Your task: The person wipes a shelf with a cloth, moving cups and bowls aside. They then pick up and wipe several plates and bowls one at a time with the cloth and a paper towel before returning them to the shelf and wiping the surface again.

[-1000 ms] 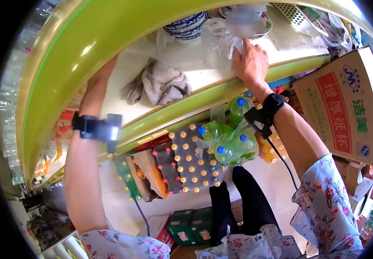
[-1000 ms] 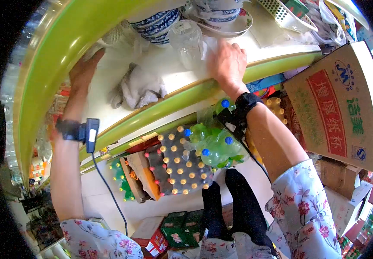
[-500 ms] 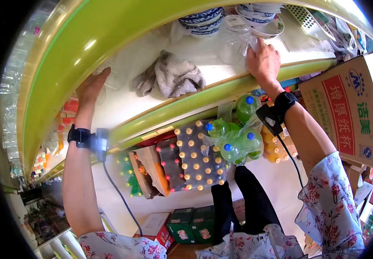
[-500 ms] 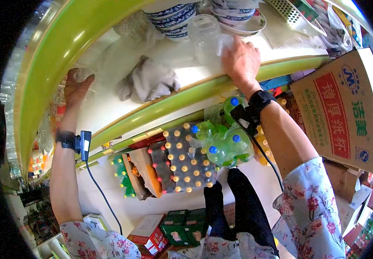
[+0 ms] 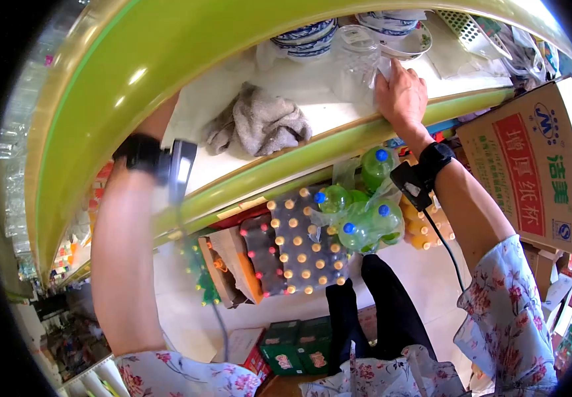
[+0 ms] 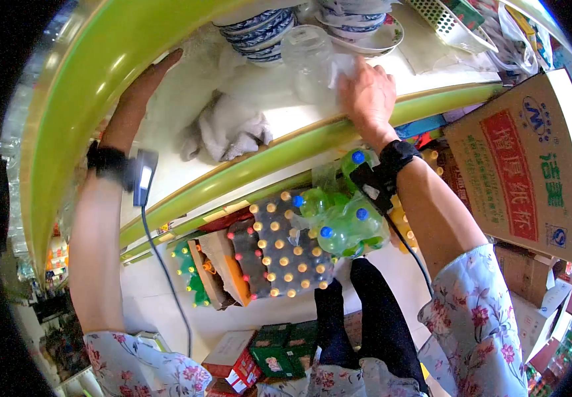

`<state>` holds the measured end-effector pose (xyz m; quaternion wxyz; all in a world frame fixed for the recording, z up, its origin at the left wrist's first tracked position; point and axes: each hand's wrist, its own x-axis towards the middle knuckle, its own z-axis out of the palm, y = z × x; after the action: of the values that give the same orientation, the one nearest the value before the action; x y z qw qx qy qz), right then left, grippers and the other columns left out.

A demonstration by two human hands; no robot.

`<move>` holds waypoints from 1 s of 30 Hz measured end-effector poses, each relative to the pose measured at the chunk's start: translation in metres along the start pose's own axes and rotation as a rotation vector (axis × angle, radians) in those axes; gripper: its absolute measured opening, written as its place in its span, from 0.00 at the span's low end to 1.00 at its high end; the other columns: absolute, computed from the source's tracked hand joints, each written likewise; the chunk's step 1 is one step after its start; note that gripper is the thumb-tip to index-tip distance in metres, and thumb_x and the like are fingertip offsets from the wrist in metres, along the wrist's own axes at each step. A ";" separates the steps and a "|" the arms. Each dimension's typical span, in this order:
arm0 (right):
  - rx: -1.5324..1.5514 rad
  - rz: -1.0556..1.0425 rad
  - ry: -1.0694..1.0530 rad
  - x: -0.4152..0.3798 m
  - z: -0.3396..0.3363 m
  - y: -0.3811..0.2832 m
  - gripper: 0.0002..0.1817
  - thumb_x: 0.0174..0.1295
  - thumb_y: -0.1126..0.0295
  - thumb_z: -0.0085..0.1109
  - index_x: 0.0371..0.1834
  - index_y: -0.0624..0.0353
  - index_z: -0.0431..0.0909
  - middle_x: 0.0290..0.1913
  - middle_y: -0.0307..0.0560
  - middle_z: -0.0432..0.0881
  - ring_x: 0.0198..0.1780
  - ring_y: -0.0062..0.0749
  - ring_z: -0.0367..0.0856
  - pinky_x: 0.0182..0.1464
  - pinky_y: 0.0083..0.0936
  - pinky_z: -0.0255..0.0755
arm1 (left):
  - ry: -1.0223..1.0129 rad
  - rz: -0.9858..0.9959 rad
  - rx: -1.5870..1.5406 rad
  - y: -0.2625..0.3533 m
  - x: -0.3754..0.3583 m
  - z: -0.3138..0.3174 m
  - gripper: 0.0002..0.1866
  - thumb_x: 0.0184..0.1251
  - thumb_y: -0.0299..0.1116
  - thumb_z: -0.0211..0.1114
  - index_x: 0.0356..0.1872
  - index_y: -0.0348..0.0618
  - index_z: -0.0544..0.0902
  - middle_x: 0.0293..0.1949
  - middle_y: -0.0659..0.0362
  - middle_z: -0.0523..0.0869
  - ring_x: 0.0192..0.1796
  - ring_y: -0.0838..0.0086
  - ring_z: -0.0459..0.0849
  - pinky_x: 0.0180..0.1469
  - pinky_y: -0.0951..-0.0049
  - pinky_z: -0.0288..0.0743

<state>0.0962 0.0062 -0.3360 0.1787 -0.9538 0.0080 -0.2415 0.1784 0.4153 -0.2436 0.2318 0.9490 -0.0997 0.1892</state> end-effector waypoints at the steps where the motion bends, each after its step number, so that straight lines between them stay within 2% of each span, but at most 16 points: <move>1: -0.004 0.006 -0.009 0.001 0.000 0.001 0.17 0.57 0.56 0.57 0.45 0.54 0.77 0.36 0.49 0.85 0.43 0.45 0.79 0.48 0.40 0.66 | -0.004 -0.009 -0.048 0.013 0.008 0.010 0.41 0.55 0.57 0.71 0.66 0.45 0.72 0.65 0.51 0.75 0.66 0.61 0.72 0.69 0.65 0.63; 3: -0.014 0.020 -0.028 0.001 0.000 0.001 0.17 0.57 0.56 0.58 0.44 0.54 0.77 0.35 0.49 0.84 0.43 0.45 0.78 0.48 0.40 0.66 | -0.039 -0.116 -0.023 0.026 0.019 0.023 0.42 0.53 0.57 0.72 0.66 0.46 0.72 0.64 0.51 0.76 0.66 0.62 0.73 0.68 0.64 0.63; 6: 0.036 0.080 -0.146 0.004 -0.010 -0.004 0.25 0.58 0.56 0.54 0.56 0.58 0.77 0.40 0.58 0.83 0.47 0.49 0.79 0.55 0.41 0.66 | -0.102 -0.328 0.112 0.028 0.034 0.034 0.43 0.51 0.57 0.73 0.66 0.45 0.72 0.63 0.51 0.77 0.66 0.61 0.73 0.69 0.63 0.63; 10: 0.044 0.090 -0.140 0.003 -0.011 -0.005 0.24 0.58 0.57 0.54 0.55 0.58 0.77 0.39 0.57 0.83 0.47 0.49 0.79 0.55 0.41 0.66 | -0.071 -0.404 0.044 0.035 0.040 0.011 0.45 0.51 0.58 0.73 0.67 0.42 0.70 0.67 0.49 0.73 0.69 0.59 0.70 0.70 0.61 0.61; 12: 0.042 0.091 -0.122 0.003 -0.011 -0.004 0.24 0.58 0.58 0.54 0.55 0.58 0.78 0.38 0.56 0.83 0.46 0.48 0.79 0.54 0.40 0.66 | 0.023 -0.387 0.100 0.032 0.036 0.007 0.45 0.51 0.58 0.73 0.68 0.42 0.70 0.68 0.49 0.71 0.69 0.58 0.70 0.70 0.60 0.61; 13: 0.052 0.091 -0.122 0.003 -0.011 -0.003 0.23 0.57 0.58 0.54 0.54 0.58 0.78 0.37 0.56 0.83 0.46 0.47 0.79 0.54 0.40 0.66 | 0.109 -0.348 0.173 0.023 0.033 0.009 0.45 0.52 0.58 0.72 0.68 0.42 0.70 0.68 0.49 0.71 0.69 0.58 0.70 0.70 0.59 0.61; 15: 0.069 0.080 -0.105 0.001 -0.010 -0.004 0.23 0.57 0.58 0.55 0.54 0.58 0.78 0.37 0.55 0.83 0.46 0.47 0.79 0.53 0.40 0.66 | 0.131 -0.232 0.388 -0.003 0.029 0.002 0.45 0.53 0.59 0.71 0.68 0.42 0.69 0.68 0.48 0.71 0.68 0.56 0.71 0.70 0.59 0.61; 16: 0.074 0.070 -0.086 0.000 -0.009 -0.004 0.23 0.57 0.58 0.55 0.53 0.58 0.78 0.36 0.55 0.83 0.45 0.47 0.79 0.53 0.40 0.66 | 0.067 -0.154 0.527 -0.034 0.029 -0.010 0.45 0.53 0.60 0.70 0.68 0.41 0.69 0.68 0.47 0.71 0.67 0.56 0.72 0.69 0.59 0.62; 18: 0.073 0.076 -0.086 0.003 -0.011 -0.006 0.22 0.57 0.58 0.55 0.53 0.58 0.78 0.36 0.55 0.83 0.45 0.46 0.79 0.52 0.39 0.66 | 0.001 -0.144 0.678 -0.063 0.033 -0.024 0.46 0.54 0.61 0.68 0.68 0.41 0.69 0.68 0.47 0.72 0.66 0.55 0.73 0.69 0.58 0.62; 20: 0.054 0.110 -0.136 0.004 -0.015 -0.007 0.22 0.57 0.58 0.55 0.52 0.58 0.78 0.35 0.54 0.83 0.45 0.46 0.79 0.52 0.39 0.66 | -0.016 -0.283 0.694 -0.075 0.032 -0.023 0.46 0.54 0.62 0.67 0.68 0.41 0.69 0.68 0.46 0.71 0.67 0.54 0.72 0.69 0.58 0.62; 23: 0.085 0.038 0.009 0.000 -0.004 -0.002 0.14 0.56 0.58 0.58 0.38 0.55 0.78 0.30 0.54 0.82 0.40 0.49 0.79 0.47 0.43 0.67 | -0.045 -0.480 0.684 -0.092 0.026 -0.021 0.46 0.54 0.63 0.66 0.68 0.41 0.69 0.68 0.46 0.70 0.68 0.54 0.71 0.69 0.58 0.62; 26: 0.071 0.022 0.037 0.000 -0.001 -0.001 0.14 0.56 0.58 0.58 0.38 0.55 0.78 0.30 0.53 0.82 0.40 0.49 0.79 0.47 0.43 0.67 | -0.065 -0.597 0.559 -0.116 0.043 -0.034 0.47 0.53 0.64 0.64 0.69 0.41 0.69 0.69 0.45 0.70 0.68 0.53 0.71 0.69 0.57 0.63; 28: 0.045 0.031 -0.012 0.000 -0.003 -0.002 0.16 0.56 0.59 0.56 0.43 0.57 0.78 0.33 0.54 0.82 0.43 0.47 0.79 0.50 0.41 0.66 | -0.170 -0.686 0.447 -0.138 0.062 -0.049 0.47 0.52 0.64 0.65 0.69 0.42 0.69 0.69 0.45 0.70 0.69 0.53 0.70 0.69 0.57 0.63; 30: 0.043 0.043 -0.045 0.001 -0.006 -0.004 0.18 0.57 0.59 0.56 0.46 0.58 0.78 0.34 0.54 0.82 0.44 0.46 0.79 0.52 0.40 0.66 | -0.222 -0.663 0.545 -0.140 0.061 -0.050 0.46 0.52 0.63 0.65 0.69 0.43 0.69 0.69 0.45 0.69 0.69 0.53 0.69 0.70 0.58 0.62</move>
<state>0.0942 0.0080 -0.3295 0.2046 -0.9545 0.0192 -0.2161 0.2566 0.5551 -0.2339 0.0092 0.9707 0.2391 0.0210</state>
